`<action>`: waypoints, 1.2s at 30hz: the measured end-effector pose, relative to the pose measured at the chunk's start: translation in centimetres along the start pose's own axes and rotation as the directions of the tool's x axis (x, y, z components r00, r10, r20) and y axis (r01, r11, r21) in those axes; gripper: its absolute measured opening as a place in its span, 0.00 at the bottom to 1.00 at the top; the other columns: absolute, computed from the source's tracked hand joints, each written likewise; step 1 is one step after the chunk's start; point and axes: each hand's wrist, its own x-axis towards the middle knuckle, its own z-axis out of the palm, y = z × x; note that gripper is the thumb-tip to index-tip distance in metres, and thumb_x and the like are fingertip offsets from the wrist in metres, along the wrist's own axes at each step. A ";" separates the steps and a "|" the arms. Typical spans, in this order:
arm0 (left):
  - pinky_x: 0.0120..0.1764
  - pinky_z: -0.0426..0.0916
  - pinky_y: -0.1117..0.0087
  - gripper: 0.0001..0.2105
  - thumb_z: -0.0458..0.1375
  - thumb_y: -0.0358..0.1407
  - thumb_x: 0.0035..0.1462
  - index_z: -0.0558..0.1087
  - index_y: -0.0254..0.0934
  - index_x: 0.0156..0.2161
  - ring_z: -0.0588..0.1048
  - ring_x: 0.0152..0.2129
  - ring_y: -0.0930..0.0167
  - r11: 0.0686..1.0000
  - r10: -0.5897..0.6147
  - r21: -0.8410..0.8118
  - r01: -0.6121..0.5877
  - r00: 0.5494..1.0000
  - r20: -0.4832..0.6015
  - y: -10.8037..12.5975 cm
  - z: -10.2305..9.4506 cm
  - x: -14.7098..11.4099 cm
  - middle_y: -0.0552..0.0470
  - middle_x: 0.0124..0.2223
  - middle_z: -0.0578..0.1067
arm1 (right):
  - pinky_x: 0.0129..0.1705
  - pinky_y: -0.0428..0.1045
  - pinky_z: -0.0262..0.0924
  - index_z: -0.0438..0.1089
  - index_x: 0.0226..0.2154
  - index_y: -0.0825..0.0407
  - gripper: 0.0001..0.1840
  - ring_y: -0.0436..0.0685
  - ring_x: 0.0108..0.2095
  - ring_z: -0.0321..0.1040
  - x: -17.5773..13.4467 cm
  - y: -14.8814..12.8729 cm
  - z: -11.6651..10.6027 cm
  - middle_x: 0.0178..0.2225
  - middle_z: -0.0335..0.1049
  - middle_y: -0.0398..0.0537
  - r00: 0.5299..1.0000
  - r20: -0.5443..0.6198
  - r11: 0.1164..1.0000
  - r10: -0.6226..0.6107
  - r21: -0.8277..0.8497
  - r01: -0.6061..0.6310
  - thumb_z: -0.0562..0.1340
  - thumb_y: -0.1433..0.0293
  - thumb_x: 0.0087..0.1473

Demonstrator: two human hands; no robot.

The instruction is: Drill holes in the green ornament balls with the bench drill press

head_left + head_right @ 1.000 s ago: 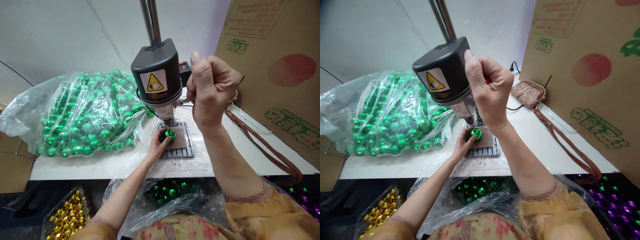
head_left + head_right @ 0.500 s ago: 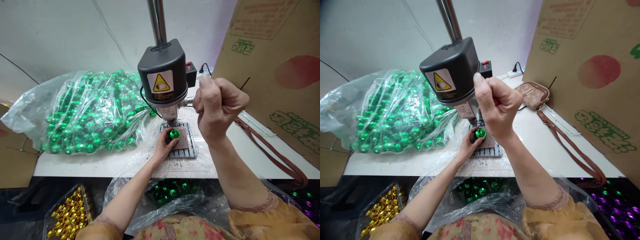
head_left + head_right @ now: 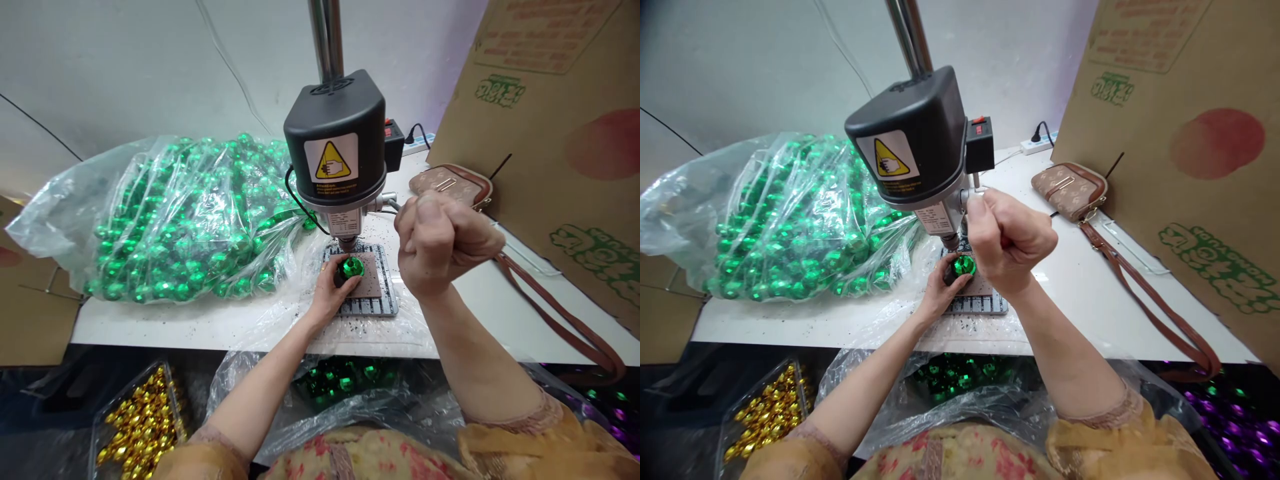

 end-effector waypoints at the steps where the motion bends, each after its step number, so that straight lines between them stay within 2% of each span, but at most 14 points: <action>1: 0.55 0.69 0.55 0.21 0.67 0.42 0.58 0.72 0.41 0.55 0.75 0.51 0.59 1.000 -0.006 -0.006 0.006 1.000 0.002 0.0 0.0 0.0 0.45 0.52 0.78 | 0.22 0.52 0.36 0.43 0.17 0.51 0.29 0.45 0.16 0.40 0.0 0.1 0.0 0.15 0.42 0.37 1.000 0.002 1.000 -0.017 0.018 0.017 0.60 0.67 0.62; 6: 0.53 0.69 0.57 0.21 0.67 0.42 0.58 0.71 0.40 0.54 0.75 0.49 0.60 0.998 -0.042 -0.055 0.042 0.999 0.002 0.1 0.0 -0.1 0.45 0.51 0.77 | 0.20 0.49 0.34 0.40 0.18 0.53 0.29 0.43 0.16 0.41 -0.2 0.7 -0.2 0.16 0.40 0.37 0.993 0.002 0.990 -0.119 0.069 0.119 0.60 0.74 0.59; 12: 0.53 0.69 0.58 0.21 0.68 0.42 0.57 0.71 0.40 0.53 0.75 0.49 0.61 0.998 -0.021 -0.059 0.020 1.000 -0.005 0.0 0.1 0.0 0.46 0.51 0.77 | 0.18 0.48 0.36 0.42 0.17 0.52 0.28 0.43 0.15 0.41 -0.6 1.3 -0.5 0.15 0.43 0.36 0.985 0.009 0.982 -0.174 0.075 0.173 0.60 0.75 0.58; 17: 0.54 0.69 0.58 0.21 0.68 0.43 0.57 0.71 0.41 0.53 0.75 0.50 0.61 0.998 -0.013 -0.067 0.012 1.000 -0.012 -0.1 0.1 0.0 0.46 0.51 0.77 | 0.17 0.48 0.39 0.39 0.19 0.51 0.27 0.43 0.15 0.41 -0.9 1.7 -0.5 0.15 0.42 0.36 0.969 -0.004 0.967 -0.248 0.056 0.247 0.59 0.76 0.58; 23: 0.54 0.69 0.58 0.21 0.68 0.42 0.58 0.71 0.40 0.54 0.75 0.50 0.61 0.998 -0.011 -0.066 0.010 1.000 -0.012 0.2 0.1 -0.1 0.46 0.52 0.77 | 0.17 0.48 0.43 0.39 0.19 0.51 0.27 0.43 0.14 0.43 -1.7 2.0 -1.3 0.15 0.43 0.35 0.956 0.039 0.955 -0.290 0.067 0.287 0.59 0.79 0.55; 26: 0.54 0.69 0.58 0.21 0.68 0.42 0.58 0.71 0.40 0.53 0.76 0.50 0.61 0.997 -0.010 -0.071 0.009 1.000 -0.012 0.3 0.1 -0.1 0.46 0.51 0.77 | 0.17 0.48 0.42 0.40 0.18 0.52 0.27 0.43 0.14 0.44 -1.5 1.2 -1.1 0.14 0.43 0.35 0.971 0.036 0.971 -0.235 0.044 0.234 0.60 0.77 0.57; 29: 0.54 0.70 0.57 0.21 0.68 0.43 0.57 0.71 0.40 0.53 0.76 0.49 0.61 0.996 -0.035 -0.088 0.034 0.999 -0.011 0.2 0.1 -0.1 0.45 0.51 0.77 | 0.19 0.49 0.38 0.44 0.17 0.52 0.27 0.43 0.15 0.44 0.0 0.1 0.0 0.15 0.44 0.36 0.996 -0.020 0.997 -0.083 0.003 0.083 0.59 0.75 0.61; 31: 0.53 0.70 0.57 0.21 0.68 0.43 0.57 0.71 0.39 0.53 0.76 0.49 0.61 0.993 -0.058 -0.100 0.057 0.998 -0.011 0.2 0.2 0.1 0.45 0.50 0.77 | 0.20 0.50 0.37 0.48 0.16 0.52 0.27 0.44 0.15 0.46 1.4 -0.5 1.0 0.14 0.44 0.36 0.997 -0.072 1.000 0.009 0.019 -0.008 0.61 0.74 0.60; 34: 0.51 0.71 0.58 0.21 0.69 0.42 0.56 0.72 0.40 0.52 0.77 0.48 0.61 0.993 -0.086 -0.080 0.082 0.995 -0.041 0.6 0.2 0.0 0.45 0.50 0.78 | 0.19 0.51 0.39 0.50 0.16 0.50 0.27 0.45 0.15 0.46 3.3 -0.6 1.9 0.14 0.46 0.36 0.997 -0.054 0.998 0.058 0.001 -0.058 0.63 0.73 0.60; 36: 0.49 0.71 0.59 0.20 0.69 0.42 0.55 0.72 0.40 0.51 0.76 0.47 0.60 0.996 -0.083 -0.020 0.081 0.992 -0.091 1.3 -0.3 -0.5 0.46 0.49 0.78 | 0.19 0.52 0.41 0.50 0.16 0.49 0.28 0.46 0.14 0.45 4.0 -0.5 2.1 0.13 0.45 0.36 0.997 -0.035 0.997 0.069 -0.035 -0.070 0.64 0.68 0.61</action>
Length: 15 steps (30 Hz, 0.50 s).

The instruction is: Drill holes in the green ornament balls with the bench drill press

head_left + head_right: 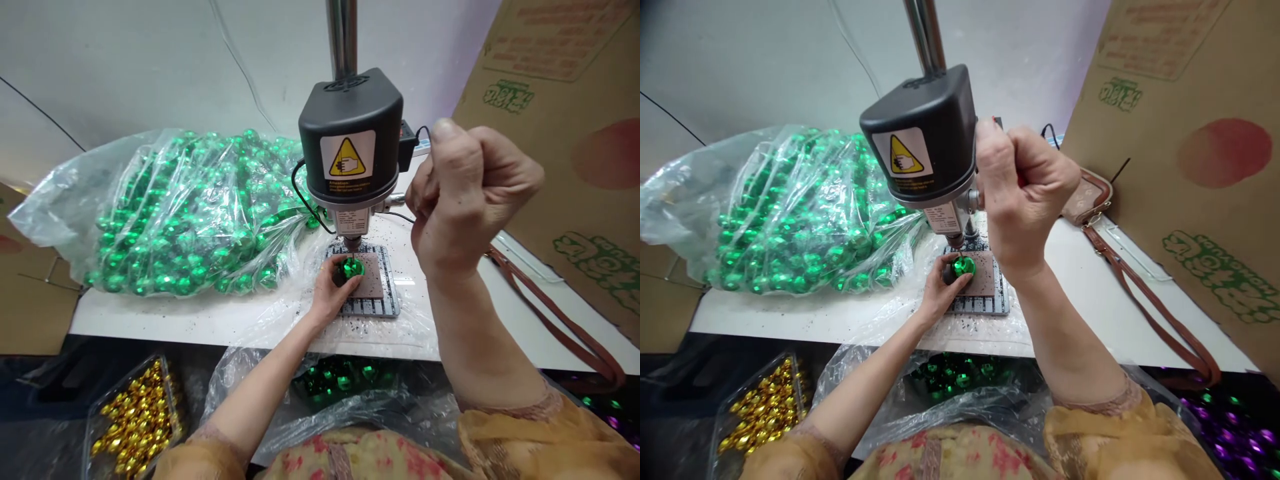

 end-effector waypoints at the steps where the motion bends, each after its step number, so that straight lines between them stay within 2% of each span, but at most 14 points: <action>1: 0.49 0.70 0.59 0.18 0.69 0.42 0.55 0.73 0.40 0.49 0.76 0.46 0.60 0.999 0.013 0.039 -0.013 1.000 -0.016 0.5 -0.6 -0.5 0.46 0.47 0.78 | 0.19 0.52 0.42 0.49 0.17 0.48 0.28 0.46 0.14 0.44 0.1 0.1 0.0 0.13 0.44 0.36 1.000 0.008 1.000 0.004 -0.019 -0.004 0.64 0.65 0.61; 3: 0.46 0.70 0.61 0.15 0.69 0.42 0.54 0.74 0.40 0.44 0.76 0.42 0.62 0.992 0.050 0.114 -0.056 0.997 0.059 1.9 -2.5 -1.9 0.48 0.43 0.78 | 0.19 0.52 0.43 0.49 0.17 0.48 0.29 0.46 0.14 0.44 0.1 0.2 -0.1 0.13 0.44 0.36 1.000 0.017 0.999 0.005 -0.039 -0.004 0.65 0.61 0.60; 4: 0.44 0.70 0.62 0.15 0.69 0.43 0.54 0.74 0.40 0.43 0.76 0.40 0.63 0.985 0.065 0.145 -0.089 0.984 0.163 2.6 -3.6 -2.8 0.49 0.41 0.78 | 0.19 0.52 0.43 0.49 0.17 0.48 0.29 0.46 0.15 0.45 0.1 0.2 -0.2 0.13 0.45 0.37 1.000 0.021 0.999 0.007 -0.034 -0.006 0.65 0.61 0.60; 5: 0.42 0.69 0.63 0.16 0.70 0.45 0.53 0.74 0.40 0.42 0.76 0.38 0.64 0.977 0.075 0.167 -0.133 0.946 0.316 3.4 -4.9 -3.7 0.50 0.40 0.78 | 0.19 0.52 0.43 0.50 0.17 0.48 0.28 0.46 0.15 0.46 0.0 0.1 -0.3 0.14 0.45 0.37 1.000 0.023 1.000 0.010 -0.023 -0.009 0.65 0.62 0.60; 6: 0.40 0.69 0.65 0.17 0.71 0.46 0.52 0.75 0.41 0.42 0.76 0.37 0.64 0.966 0.075 0.184 -0.184 0.874 0.481 4.0 -6.2 -4.6 0.50 0.39 0.77 | 0.19 0.52 0.43 0.50 0.17 0.49 0.28 0.46 0.15 0.46 -0.1 0.1 -0.3 0.14 0.46 0.37 1.000 0.023 1.000 0.012 -0.009 -0.012 0.65 0.64 0.60; 7: 0.40 0.69 0.65 0.18 0.71 0.48 0.52 0.75 0.41 0.42 0.76 0.38 0.64 0.953 0.073 0.189 -0.238 0.783 0.618 4.6 -7.4 -5.4 0.50 0.39 0.77 | 0.19 0.52 0.42 0.50 0.17 0.49 0.27 0.47 0.15 0.47 -0.2 0.0 -0.4 0.14 0.47 0.37 1.000 0.021 1.000 0.012 0.007 -0.012 0.65 0.66 0.60; 8: 0.39 0.69 0.66 0.19 0.70 0.49 0.52 0.76 0.41 0.43 0.76 0.38 0.63 0.942 0.066 0.188 -0.279 0.700 0.711 4.9 -8.5 -5.9 0.50 0.39 0.77 | 0.19 0.52 0.42 0.50 0.17 0.49 0.27 0.47 0.15 0.47 -0.3 -0.1 -0.4 0.14 0.47 0.37 1.000 0.016 1.000 0.015 0.016 -0.015 0.64 0.67 0.61; 9: 0.40 0.69 0.66 0.19 0.69 0.50 0.53 0.76 0.41 0.44 0.76 0.39 0.63 0.934 0.059 0.188 -0.303 0.651 0.757 5.0 -9.3 -6.1 0.50 0.40 0.78 | 0.19 0.52 0.42 0.50 0.17 0.48 0.27 0.47 0.15 0.47 -0.3 -0.2 -0.3 0.14 0.47 0.38 1.000 0.011 1.000 0.018 0.018 -0.019 0.63 0.68 0.61; 10: 0.41 0.70 0.66 0.18 0.68 0.50 0.56 0.76 0.41 0.45 0.76 0.40 0.63 0.931 0.056 0.195 -0.309 0.648 0.760 4.9 -10.0 -5.9 0.49 0.41 0.78 | 0.19 0.52 0.42 0.50 0.17 0.48 0.27 0.48 0.15 0.48 -0.4 -0.2 -0.3 0.14 0.47 0.38 1.000 0.004 1.000 0.022 0.014 -0.022 0.63 0.69 0.61; 11: 0.42 0.70 0.66 0.16 0.65 0.49 0.60 0.75 0.42 0.46 0.77 0.41 0.63 0.929 0.062 0.210 -0.305 0.687 0.724 4.6 -10.3 -5.2 0.49 0.42 0.79 | 0.19 0.52 0.42 0.49 0.17 0.48 0.27 0.48 0.15 0.48 -0.4 -0.3 -0.2 0.14 0.46 0.38 1.000 -0.004 1.000 0.024 0.009 -0.024 0.62 0.69 0.61; 14: 0.44 0.70 0.65 0.08 0.58 0.41 0.67 0.75 0.42 0.46 0.77 0.39 0.65 0.909 0.139 0.289 -0.301 0.871 0.471 2.3 -9.9 -0.3 0.48 0.42 0.79 | 0.19 0.52 0.41 0.49 0.17 0.48 0.26 0.49 0.15 0.47 -0.5 -0.5 0.0 0.14 0.45 0.38 1.000 -0.023 1.000 0.010 -0.007 -0.010 0.62 0.70 0.61; 15: 0.44 0.71 0.64 0.06 0.56 0.36 0.66 0.75 0.41 0.44 0.76 0.38 0.64 0.897 0.178 0.316 -0.309 0.907 0.382 1.3 -9.3 2.1 0.48 0.41 0.78 | 0.19 0.52 0.41 0.49 0.17 0.48 0.26 0.48 0.15 0.47 -0.5 -0.5 0.1 0.14 0.45 0.38 1.000 -0.023 1.000 -0.003 -0.002 0.003 0.62 0.72 0.61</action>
